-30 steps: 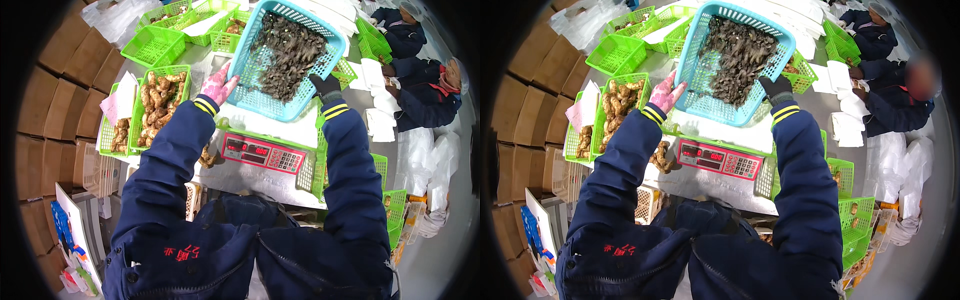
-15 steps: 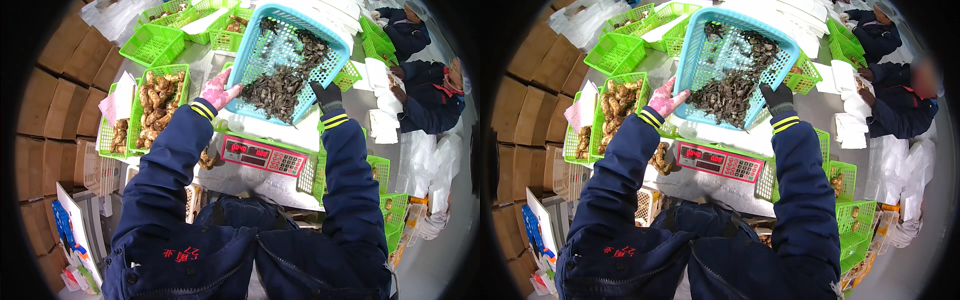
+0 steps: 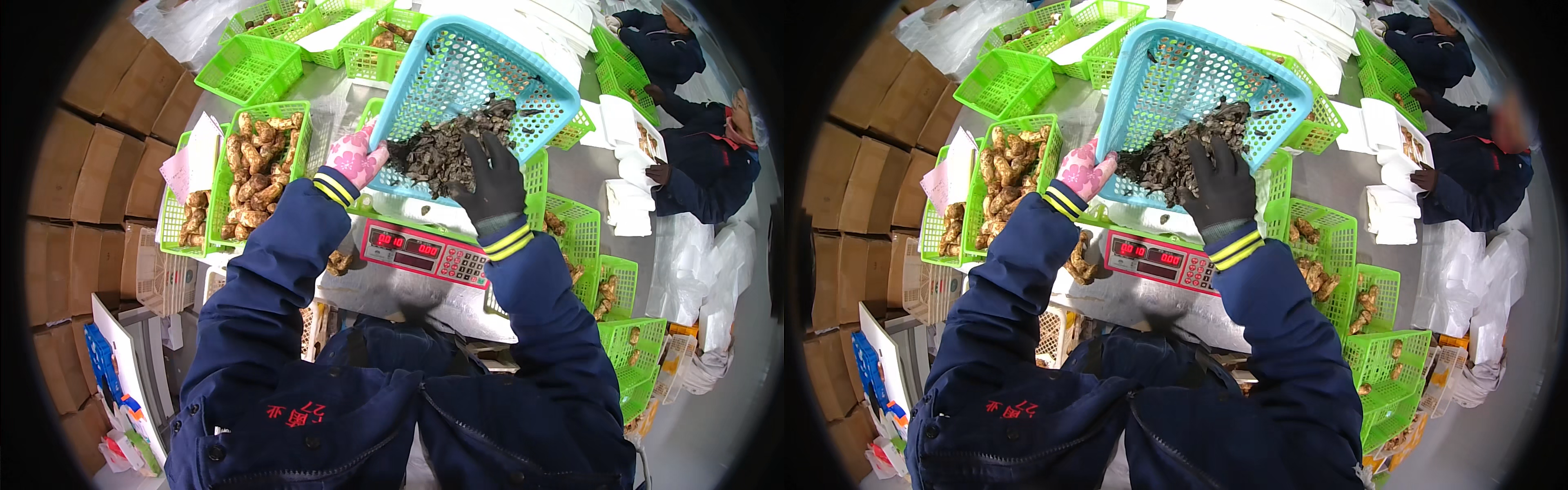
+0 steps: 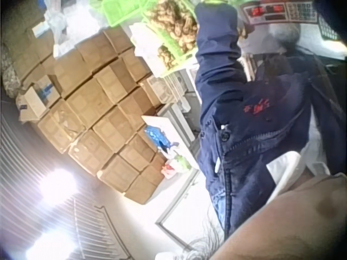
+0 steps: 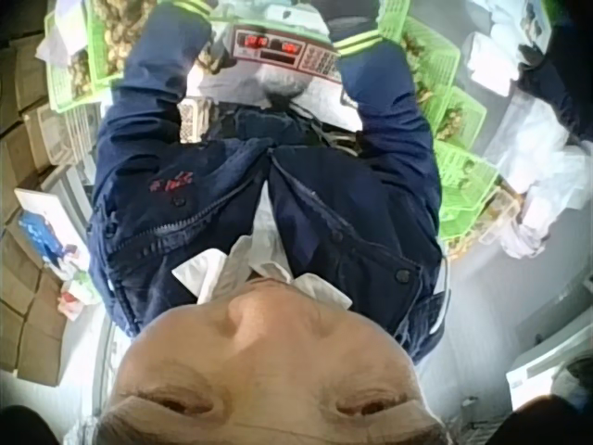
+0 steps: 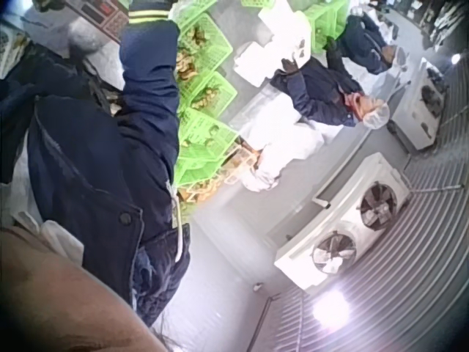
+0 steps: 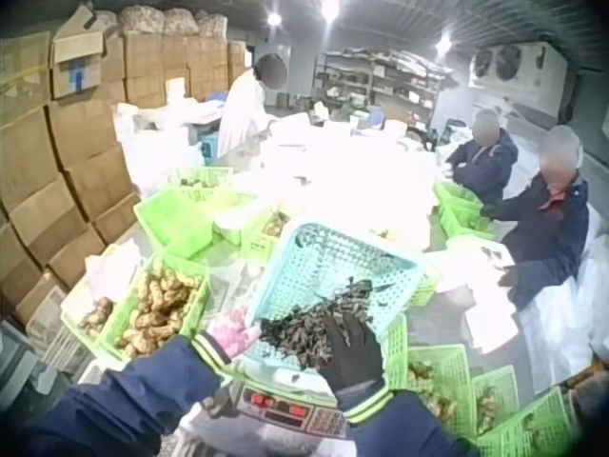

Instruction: The person places mushrooms into a white box, arranging them alongside long brown roots, then picks through a basket of dried mushrooms, weighs a smaller portion on a digital scale, and transfers them into a blue basket.

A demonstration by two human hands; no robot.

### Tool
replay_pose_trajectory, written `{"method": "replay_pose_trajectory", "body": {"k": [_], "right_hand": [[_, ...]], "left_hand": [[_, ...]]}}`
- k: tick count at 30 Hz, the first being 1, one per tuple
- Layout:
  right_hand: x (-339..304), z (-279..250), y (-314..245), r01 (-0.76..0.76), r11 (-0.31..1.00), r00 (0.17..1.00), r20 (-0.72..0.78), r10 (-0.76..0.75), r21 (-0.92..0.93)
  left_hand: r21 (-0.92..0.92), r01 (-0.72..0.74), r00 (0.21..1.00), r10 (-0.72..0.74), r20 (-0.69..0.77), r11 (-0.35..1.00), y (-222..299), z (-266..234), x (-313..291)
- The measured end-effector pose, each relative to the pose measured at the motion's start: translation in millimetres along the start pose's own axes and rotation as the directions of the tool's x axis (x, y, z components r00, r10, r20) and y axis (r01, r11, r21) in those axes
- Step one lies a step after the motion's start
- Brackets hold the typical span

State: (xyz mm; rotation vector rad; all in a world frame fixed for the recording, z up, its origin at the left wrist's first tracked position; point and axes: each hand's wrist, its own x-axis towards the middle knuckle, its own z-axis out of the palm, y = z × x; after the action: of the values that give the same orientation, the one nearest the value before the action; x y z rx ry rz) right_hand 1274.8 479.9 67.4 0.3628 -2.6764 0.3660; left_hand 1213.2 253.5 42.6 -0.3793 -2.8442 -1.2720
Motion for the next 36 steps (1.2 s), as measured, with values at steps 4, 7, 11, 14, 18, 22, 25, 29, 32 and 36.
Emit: {"method": "replay_pose_trajectory", "body": {"k": [4, 7, 11, 14, 18, 22, 25, 29, 32, 36], "right_hand": [[17, 27, -8, -0.082, 0.974, 0.981, 0.155, 0.116, -0.211], [25, 35, -14, -0.129, 0.965, 0.945, 0.267, 0.190, -0.230], [24, 42, -18, -0.140, 0.959, 0.924, 0.315, 0.217, -0.248], [24, 52, -10, -0.133, 0.963, 0.960, 0.212, 0.185, -0.236], [18, 57, 6, -0.013, 0.997, 0.972, 0.233, 0.030, -0.073], [-7, 30, 11, 0.034, 0.995, 0.929, 0.364, -0.065, 0.092], [-30, 24, 32, 0.080, 0.982, 0.926, 0.352, -0.136, 0.171], [-24, 3, 40, 0.042, 0.999, 0.829, 0.558, -0.036, 0.002], [3, -8, 20, 0.083, 0.994, 0.900, 0.424, -0.106, 0.072], [39, 19, -11, 0.122, 0.992, 0.939, 0.323, -0.120, 0.015]], "left_hand": [[-0.012, -0.084, 0.995, 0.083, -0.054, 0.996, -1, 1, -2], [-0.012, -0.072, 0.995, 0.071, -0.066, 0.997, -4, 3, -5], [0.019, -0.016, 0.998, 0.018, -0.066, 1.000, -2, 1, -9], [0.029, -0.039, 0.997, 0.040, -0.067, 0.999, -2, 2, -6], [0.055, -0.040, 0.991, 0.047, -0.124, 0.998, -8, 7, -7], [0.013, 0.013, 0.985, -0.010, -0.170, 1.000, -4, 5, -8], [0.032, 0.012, 0.989, -0.007, -0.146, 0.999, -6, 2, -2], [0.065, -0.033, 0.983, 0.044, -0.178, 0.997, -2, 3, -1], [0.046, -0.037, 0.975, 0.046, -0.216, 0.998, 0, 3, -1], [0.062, -0.016, 0.985, 0.026, -0.169, 0.998, 15, 1, 0]]}}
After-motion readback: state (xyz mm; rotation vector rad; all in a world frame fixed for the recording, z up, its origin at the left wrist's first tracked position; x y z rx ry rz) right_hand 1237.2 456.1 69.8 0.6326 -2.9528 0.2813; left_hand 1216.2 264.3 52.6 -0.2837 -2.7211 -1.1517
